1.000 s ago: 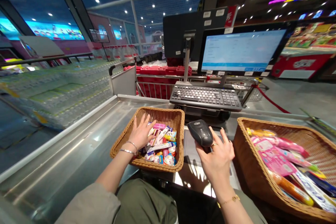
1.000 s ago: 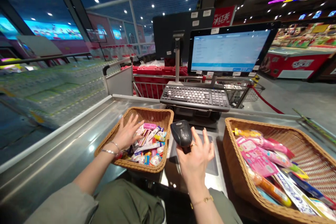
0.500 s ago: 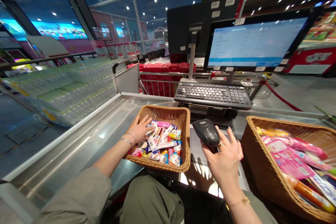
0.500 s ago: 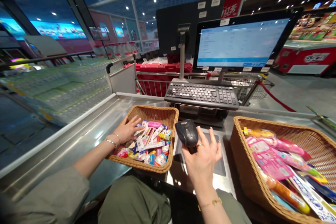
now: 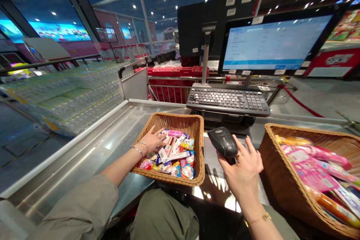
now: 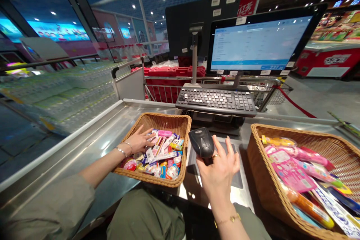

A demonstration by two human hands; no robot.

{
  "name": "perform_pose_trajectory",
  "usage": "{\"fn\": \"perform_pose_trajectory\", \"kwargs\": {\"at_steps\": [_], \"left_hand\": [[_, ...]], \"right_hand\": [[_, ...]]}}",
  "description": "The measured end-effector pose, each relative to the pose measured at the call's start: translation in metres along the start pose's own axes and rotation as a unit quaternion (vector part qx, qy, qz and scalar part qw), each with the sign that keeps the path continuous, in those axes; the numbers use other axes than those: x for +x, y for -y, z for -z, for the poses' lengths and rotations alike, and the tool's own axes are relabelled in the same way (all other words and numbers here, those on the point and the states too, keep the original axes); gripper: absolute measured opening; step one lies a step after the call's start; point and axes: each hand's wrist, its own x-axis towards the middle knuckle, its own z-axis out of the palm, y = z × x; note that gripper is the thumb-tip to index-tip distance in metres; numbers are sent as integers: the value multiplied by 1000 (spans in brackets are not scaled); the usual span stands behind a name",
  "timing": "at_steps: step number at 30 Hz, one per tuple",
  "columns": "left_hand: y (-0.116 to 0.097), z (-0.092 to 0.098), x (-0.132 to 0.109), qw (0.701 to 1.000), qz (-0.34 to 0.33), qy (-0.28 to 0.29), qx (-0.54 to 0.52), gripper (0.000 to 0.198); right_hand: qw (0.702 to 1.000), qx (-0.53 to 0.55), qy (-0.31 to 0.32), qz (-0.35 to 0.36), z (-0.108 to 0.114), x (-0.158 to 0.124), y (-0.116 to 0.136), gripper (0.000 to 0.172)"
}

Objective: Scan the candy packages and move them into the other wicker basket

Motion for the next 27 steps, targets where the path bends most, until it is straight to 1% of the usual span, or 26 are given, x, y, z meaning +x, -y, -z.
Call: {"fn": "perform_pose_trajectory", "kwargs": {"at_steps": [5, 9, 13, 17, 21, 24, 27], "left_hand": [[5, -4, 1, 1000, -24, 2, -16, 35], [8, -12, 3, 999, -14, -4, -47, 33], [5, -18, 8, 998, -2, -8, -60, 31], [0, -18, 11, 997, 17, -10, -71, 32], [2, -19, 12, 996, 33, -1, -81, 36], [2, -18, 13, 996, 40, 3, -84, 30], [-1, -12, 13, 996, 41, 0, -85, 26]], "right_hand": [[1000, 0, 3, -3, 1, 1, 1, 29], [1000, 1, 9, -11, 2, 1, 1, 29], [1000, 6, 13, -20, 3, 1, 2, 30], [1000, 13, 9, -24, 4, 2, 2, 28], [1000, 15, -1, -21, 5, 2, 3, 26], [1000, 16, -12, -15, 6, 3, 2, 25], [1000, 16, -15, -13, 6, 3, 1, 24]]}}
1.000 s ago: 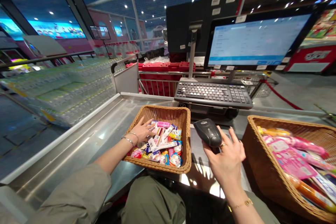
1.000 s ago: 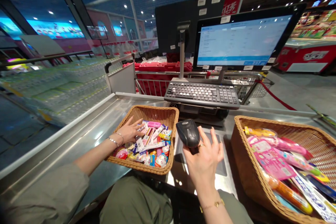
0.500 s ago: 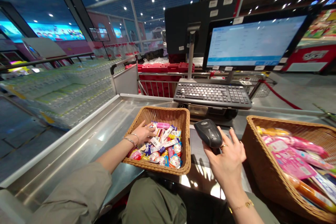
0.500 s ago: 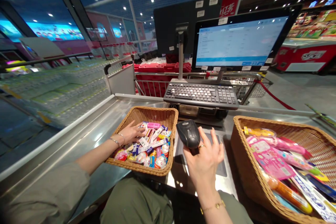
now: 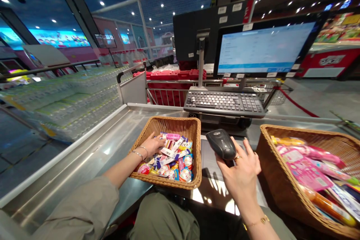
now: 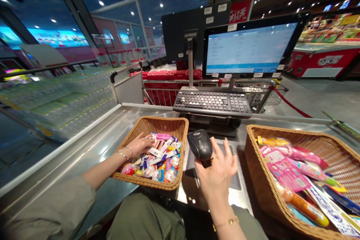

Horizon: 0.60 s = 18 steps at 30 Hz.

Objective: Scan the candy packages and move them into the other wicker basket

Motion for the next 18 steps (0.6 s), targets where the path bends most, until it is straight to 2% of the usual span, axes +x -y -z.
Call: {"fn": "perform_pose_trajectory", "kwargs": {"at_steps": [9, 18], "left_hand": [[-25, 36, -7, 997, 24, -66, 22, 21], [-62, 58, -4, 975, 102, -196, 29, 21]], "right_hand": [[1000, 6, -5, -1, 1, -1, -2, 22], [1000, -2, -12, -6, 4, -2, -5, 24]]}}
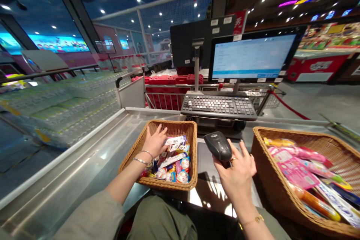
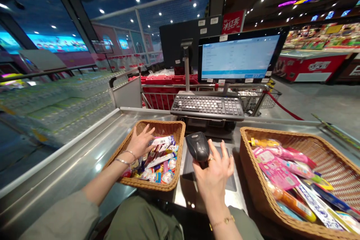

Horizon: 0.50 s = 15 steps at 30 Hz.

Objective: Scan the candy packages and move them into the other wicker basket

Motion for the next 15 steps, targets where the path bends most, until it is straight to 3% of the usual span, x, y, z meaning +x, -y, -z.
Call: {"fn": "perform_pose_trajectory", "kwargs": {"at_steps": [6, 15], "left_hand": [[-27, 10, 1, 996, 41, -75, -5, 19], [-67, 20, 8, 986, 80, -143, -28, 18]], "right_hand": [[1000, 2, 10, -1, 3, 0, -1, 24], [1000, -6, 13, -1, 9, -1, -3, 24]]}}
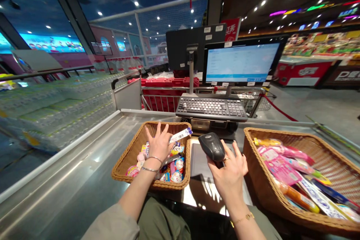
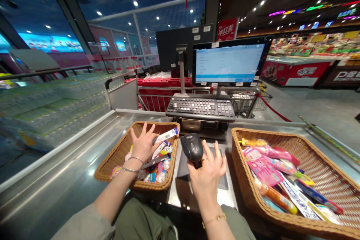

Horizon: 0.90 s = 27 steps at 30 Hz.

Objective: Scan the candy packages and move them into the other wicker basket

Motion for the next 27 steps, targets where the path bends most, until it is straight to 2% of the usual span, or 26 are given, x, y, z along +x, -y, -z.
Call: {"fn": "perform_pose_trajectory", "kwargs": {"at_steps": [8, 14, 16, 20, 27], "left_hand": [[-30, -3, 4, 999, 6, -39, -14, 15], [-55, -3, 10, 998, -1, -60, -23, 22], [-62, -3, 12, 997, -2, -65, -31, 24], [-72, -4, 13, 994, -8, -96, -46, 25], [-87, 3, 16, 993, -8, -107, -53, 21]], "right_hand": [[1000, -4, -21, 17, 6, 2, -9, 20], [998, -24, -22, 46, 10, 2, -16, 23], [999, -28, -35, 31, 13, 3, -15, 20], [998, -40, -34, 46, 17, 4, -19, 19], [997, -51, -23, 53, 20, 3, -27, 26]]}}
